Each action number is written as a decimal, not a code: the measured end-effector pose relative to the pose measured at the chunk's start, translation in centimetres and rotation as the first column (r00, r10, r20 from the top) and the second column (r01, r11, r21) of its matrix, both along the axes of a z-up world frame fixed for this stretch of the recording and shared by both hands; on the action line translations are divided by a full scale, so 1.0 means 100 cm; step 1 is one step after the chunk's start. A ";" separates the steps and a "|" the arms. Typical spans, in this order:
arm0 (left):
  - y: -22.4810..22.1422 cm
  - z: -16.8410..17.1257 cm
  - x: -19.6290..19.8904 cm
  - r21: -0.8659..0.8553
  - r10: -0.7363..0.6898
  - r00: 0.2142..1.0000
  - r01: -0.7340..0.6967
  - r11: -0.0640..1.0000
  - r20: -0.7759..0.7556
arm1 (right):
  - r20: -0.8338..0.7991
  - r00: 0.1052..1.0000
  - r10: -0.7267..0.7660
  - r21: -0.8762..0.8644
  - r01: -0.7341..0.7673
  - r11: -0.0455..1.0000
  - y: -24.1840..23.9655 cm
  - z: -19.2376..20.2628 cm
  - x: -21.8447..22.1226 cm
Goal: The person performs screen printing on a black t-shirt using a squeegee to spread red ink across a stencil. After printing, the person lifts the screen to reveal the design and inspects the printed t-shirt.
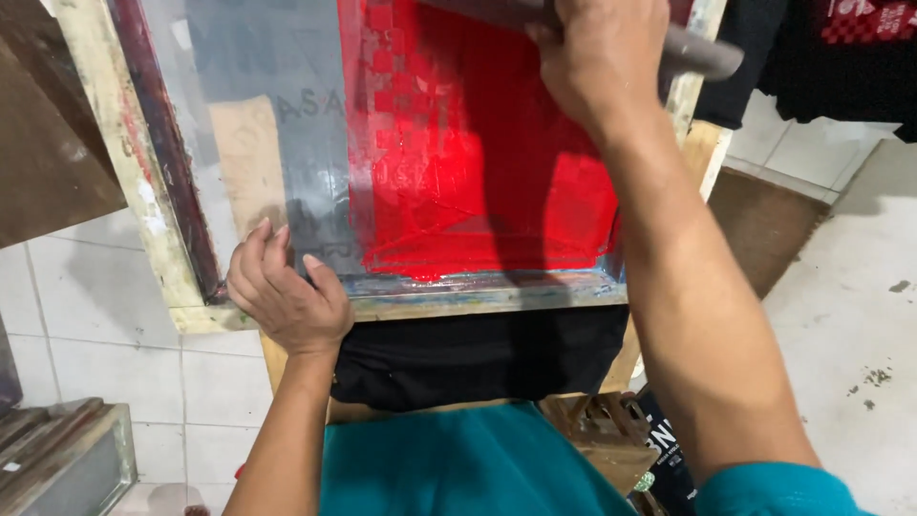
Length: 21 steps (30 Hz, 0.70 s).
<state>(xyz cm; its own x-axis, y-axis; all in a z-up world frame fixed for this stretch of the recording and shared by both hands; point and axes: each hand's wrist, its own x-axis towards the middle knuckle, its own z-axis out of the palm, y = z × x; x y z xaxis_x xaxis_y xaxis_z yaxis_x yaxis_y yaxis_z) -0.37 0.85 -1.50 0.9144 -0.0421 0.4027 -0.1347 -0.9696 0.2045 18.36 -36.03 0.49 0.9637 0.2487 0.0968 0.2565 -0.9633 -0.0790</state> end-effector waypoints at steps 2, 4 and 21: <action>0.000 0.005 0.001 0.000 -0.005 1.000 0.005 1.000 0.005 | -0.002 1.000 -0.005 0.003 0.005 1.000 0.016 0.020 -0.015; -0.001 0.006 0.002 -0.007 -0.009 1.000 0.009 1.000 0.009 | -0.004 1.000 -0.010 -0.001 0.010 1.000 0.026 0.031 -0.032; -0.002 0.014 0.002 -0.071 -0.013 0.998 0.009 0.997 -0.064 | -0.133 0.987 -0.094 0.092 0.107 0.990 0.079 0.049 -0.183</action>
<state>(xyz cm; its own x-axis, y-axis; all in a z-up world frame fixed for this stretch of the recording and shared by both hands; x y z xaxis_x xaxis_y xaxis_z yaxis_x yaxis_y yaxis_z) -0.13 0.64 -0.10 0.9382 -0.0259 0.3452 -0.1295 -0.9510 0.2806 0.09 -28.09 5.38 0.9893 0.1454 -0.0095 0.1406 -0.9695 -0.2006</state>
